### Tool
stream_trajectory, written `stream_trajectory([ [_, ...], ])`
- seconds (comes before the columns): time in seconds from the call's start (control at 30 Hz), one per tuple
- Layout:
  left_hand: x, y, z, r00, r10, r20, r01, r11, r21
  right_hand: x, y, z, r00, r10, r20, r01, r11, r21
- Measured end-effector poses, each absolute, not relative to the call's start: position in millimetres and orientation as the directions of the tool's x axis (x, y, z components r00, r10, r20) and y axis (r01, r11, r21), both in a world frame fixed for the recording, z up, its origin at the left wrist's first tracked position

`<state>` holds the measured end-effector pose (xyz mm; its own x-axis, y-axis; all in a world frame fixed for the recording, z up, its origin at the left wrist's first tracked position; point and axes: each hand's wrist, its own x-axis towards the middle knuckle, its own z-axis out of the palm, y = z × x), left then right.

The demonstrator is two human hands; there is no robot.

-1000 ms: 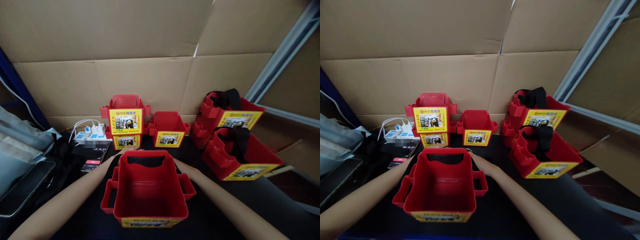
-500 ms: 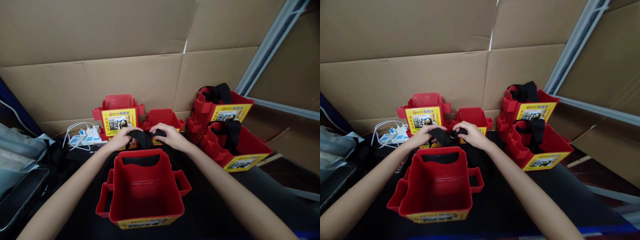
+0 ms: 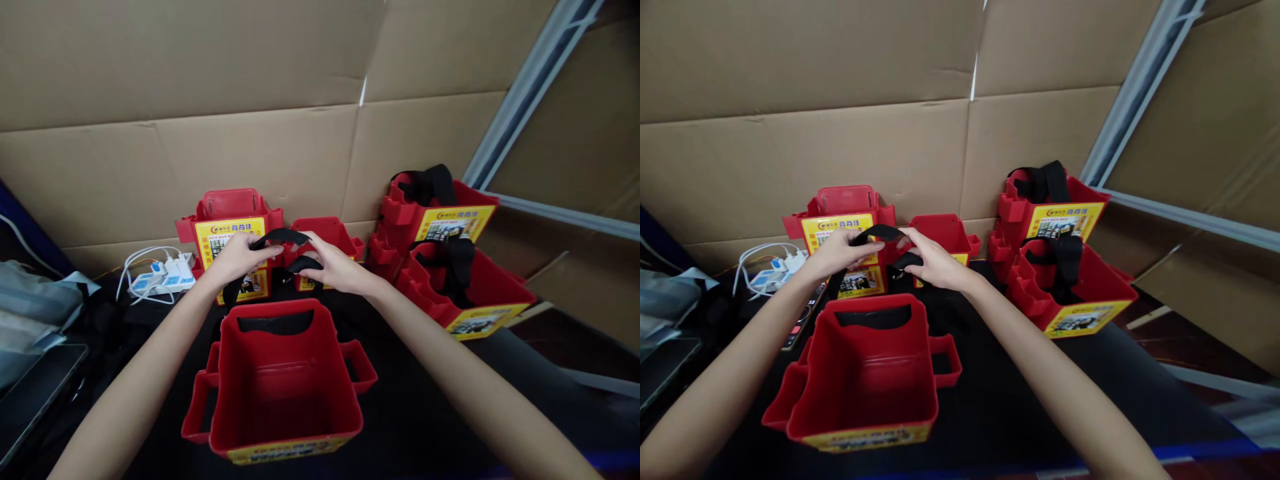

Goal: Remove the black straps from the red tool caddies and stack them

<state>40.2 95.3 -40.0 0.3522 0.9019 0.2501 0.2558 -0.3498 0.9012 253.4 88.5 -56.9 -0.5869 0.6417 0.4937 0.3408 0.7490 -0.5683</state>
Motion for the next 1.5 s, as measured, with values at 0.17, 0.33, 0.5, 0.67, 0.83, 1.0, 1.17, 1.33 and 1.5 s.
stream_trajectory([
  [0.17, 55, 92, -55, 0.437, 0.891, 0.127, 0.169, -0.22, 0.961, 243, 86, -42, -0.666, 0.537, 0.518, 0.348, 0.838, -0.42],
  [0.33, 67, 93, -60, 0.306, 0.912, 0.272, -0.098, -0.254, 0.962, 228, 76, -32, -0.66, 0.459, 0.594, 0.326, 0.888, -0.325],
  [0.5, 56, 86, -46, 0.197, 0.894, 0.402, -0.369, -0.312, 0.876, 249, 76, -55, -0.535, 0.593, 0.602, 0.413, 0.805, -0.425],
  [0.67, 32, 82, -33, 0.129, 0.884, 0.45, -0.702, -0.239, 0.671, 296, 91, -103, -0.525, 0.809, 0.265, 0.539, 0.557, -0.632],
  [0.83, 25, 89, -39, 0.165, 0.896, 0.412, -0.604, -0.238, 0.76, 314, 87, -99, -0.598, 0.788, 0.148, 0.531, 0.527, -0.663],
  [1.0, 37, 94, -54, 0.422, 0.864, 0.275, -0.246, -0.183, 0.952, 276, 76, -48, -0.655, 0.748, 0.104, 0.297, 0.381, -0.876],
  [1.17, 43, 95, -58, 0.49, 0.819, 0.298, -0.079, -0.299, 0.951, 230, 87, -41, -0.628, 0.771, 0.1, 0.114, 0.219, -0.969],
  [1.33, 43, 96, -56, 0.466, 0.829, 0.309, 0.062, -0.378, 0.924, 213, 103, -54, -0.36, 0.899, 0.248, -0.241, 0.167, -0.956],
  [1.5, 35, 96, -49, 0.405, 0.843, 0.354, 0.204, -0.461, 0.864, 209, 106, -55, -0.156, 0.936, 0.314, -0.302, 0.257, -0.918],
])
